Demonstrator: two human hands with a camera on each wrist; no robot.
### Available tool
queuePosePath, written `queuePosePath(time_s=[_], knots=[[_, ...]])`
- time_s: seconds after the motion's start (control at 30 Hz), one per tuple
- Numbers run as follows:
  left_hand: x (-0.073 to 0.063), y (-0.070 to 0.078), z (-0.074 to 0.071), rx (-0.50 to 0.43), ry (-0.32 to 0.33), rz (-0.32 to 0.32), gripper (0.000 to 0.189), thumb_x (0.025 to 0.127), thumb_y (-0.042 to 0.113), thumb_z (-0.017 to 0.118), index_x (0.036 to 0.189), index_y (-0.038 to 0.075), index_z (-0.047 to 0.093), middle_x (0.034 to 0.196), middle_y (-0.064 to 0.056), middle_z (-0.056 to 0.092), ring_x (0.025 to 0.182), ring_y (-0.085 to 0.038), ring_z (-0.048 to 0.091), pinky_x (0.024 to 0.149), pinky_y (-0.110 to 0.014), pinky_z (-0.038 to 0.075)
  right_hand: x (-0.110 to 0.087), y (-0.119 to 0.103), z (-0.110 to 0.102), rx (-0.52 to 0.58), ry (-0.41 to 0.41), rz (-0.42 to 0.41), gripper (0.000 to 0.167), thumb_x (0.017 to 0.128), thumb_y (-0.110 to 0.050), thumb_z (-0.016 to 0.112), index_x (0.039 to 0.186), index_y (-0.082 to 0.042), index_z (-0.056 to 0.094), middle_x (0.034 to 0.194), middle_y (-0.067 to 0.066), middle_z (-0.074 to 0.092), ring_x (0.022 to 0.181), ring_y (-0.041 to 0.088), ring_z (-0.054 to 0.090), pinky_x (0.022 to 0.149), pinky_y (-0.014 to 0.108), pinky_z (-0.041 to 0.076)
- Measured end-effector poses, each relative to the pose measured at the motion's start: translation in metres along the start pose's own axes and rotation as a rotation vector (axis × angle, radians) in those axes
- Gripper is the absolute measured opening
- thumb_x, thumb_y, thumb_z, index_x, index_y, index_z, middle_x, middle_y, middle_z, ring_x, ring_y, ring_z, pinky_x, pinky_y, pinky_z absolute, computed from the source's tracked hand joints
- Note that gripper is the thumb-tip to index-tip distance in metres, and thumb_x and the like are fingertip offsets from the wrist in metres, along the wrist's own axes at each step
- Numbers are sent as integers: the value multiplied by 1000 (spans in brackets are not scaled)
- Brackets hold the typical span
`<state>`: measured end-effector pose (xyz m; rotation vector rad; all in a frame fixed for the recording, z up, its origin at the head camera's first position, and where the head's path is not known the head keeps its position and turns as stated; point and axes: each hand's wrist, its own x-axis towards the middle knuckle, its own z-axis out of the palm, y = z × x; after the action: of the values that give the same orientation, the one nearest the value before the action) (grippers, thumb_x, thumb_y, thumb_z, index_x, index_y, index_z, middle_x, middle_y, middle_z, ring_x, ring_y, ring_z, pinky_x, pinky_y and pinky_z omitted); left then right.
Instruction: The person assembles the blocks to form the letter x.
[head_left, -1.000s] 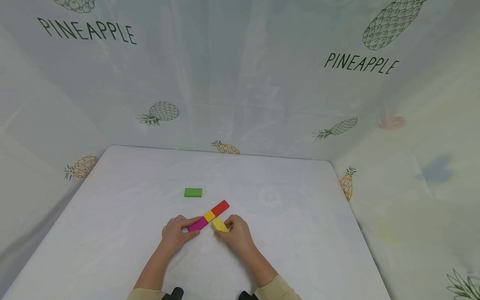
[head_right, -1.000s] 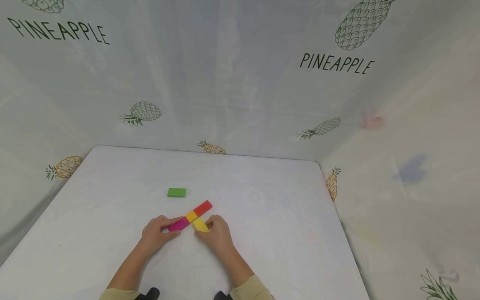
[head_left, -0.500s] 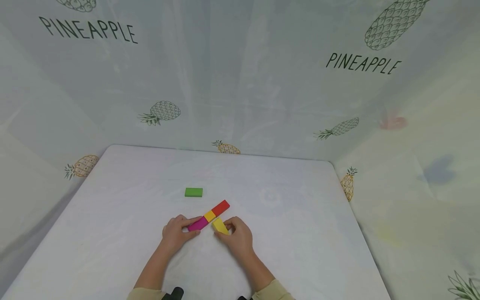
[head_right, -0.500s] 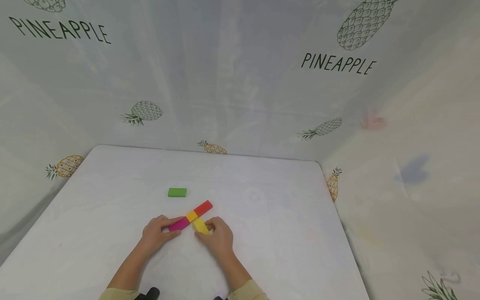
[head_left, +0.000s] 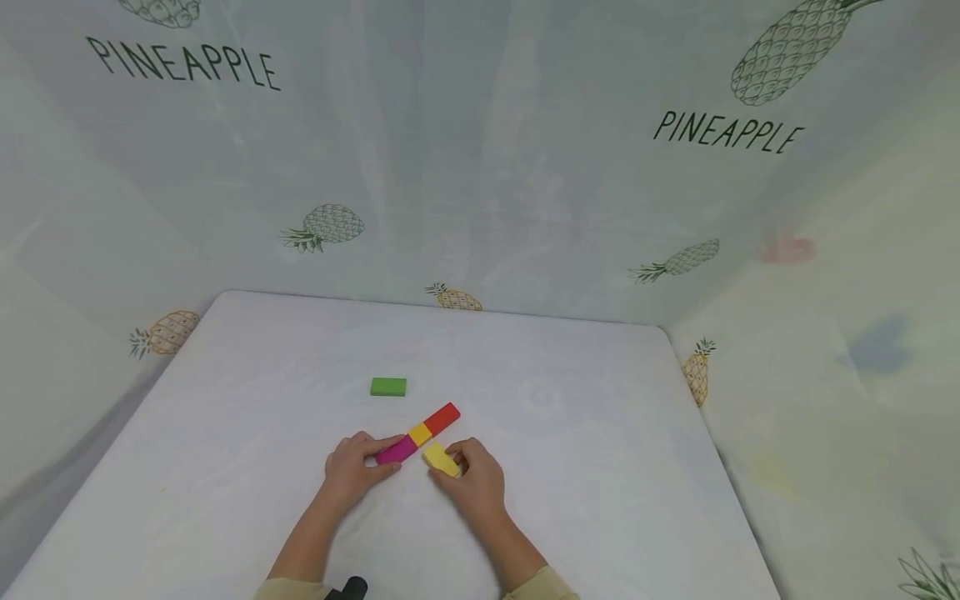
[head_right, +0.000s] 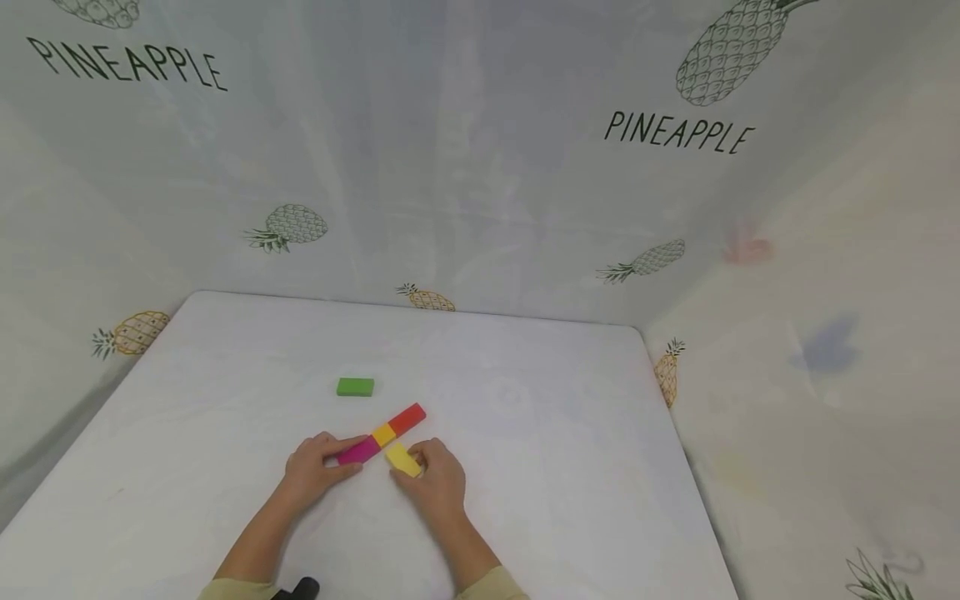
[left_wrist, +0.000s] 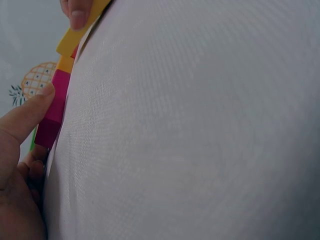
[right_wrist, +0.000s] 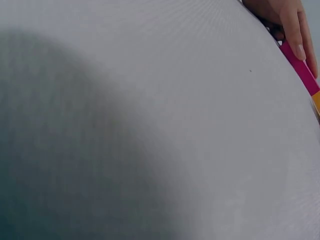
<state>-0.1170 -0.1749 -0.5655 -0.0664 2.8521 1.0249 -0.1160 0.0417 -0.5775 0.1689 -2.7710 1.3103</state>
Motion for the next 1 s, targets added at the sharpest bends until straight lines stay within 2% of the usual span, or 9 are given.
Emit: queuePosePath(time_s=[0.37, 0.57, 0.8, 1.0], knots=[[1, 1, 0, -7, 4, -2, 48, 79, 30, 81, 125, 29, 69, 84, 5, 49, 83, -16, 45, 69, -36, 31, 2, 0, 2, -74, 3, -19, 32, 73, -36, 86, 94, -22, 65, 78, -16, 50, 67, 3, 46, 61, 20, 43], [1, 1, 0, -8, 7, -5, 49, 78, 30, 82, 125, 28, 69, 84, 4, 50, 84, -17, 46, 69, -37, 31, 2, -2, 2, -140, 19, -39, 42, 70, -45, 86, 96, -21, 64, 80, -16, 50, 69, 2, 45, 62, 20, 43], [0, 3, 0, -6, -2, -4, 48, 79, 30, 81, 125, 29, 69, 84, 4, 49, 84, -16, 45, 69, -36, 31, 3, 3, 1, -88, -2, -51, 41, 72, -45, 85, 99, -23, 64, 82, -17, 51, 69, 2, 43, 60, 20, 41], [0, 2, 0, -3, 0, 0, 48, 79, 29, 81, 125, 29, 69, 84, 4, 49, 83, -16, 45, 69, -36, 31, 4, 6, -7, 3, -62, -74, 39, 74, -41, 84, 104, -23, 66, 84, -15, 53, 69, 3, 45, 60, 20, 42]])
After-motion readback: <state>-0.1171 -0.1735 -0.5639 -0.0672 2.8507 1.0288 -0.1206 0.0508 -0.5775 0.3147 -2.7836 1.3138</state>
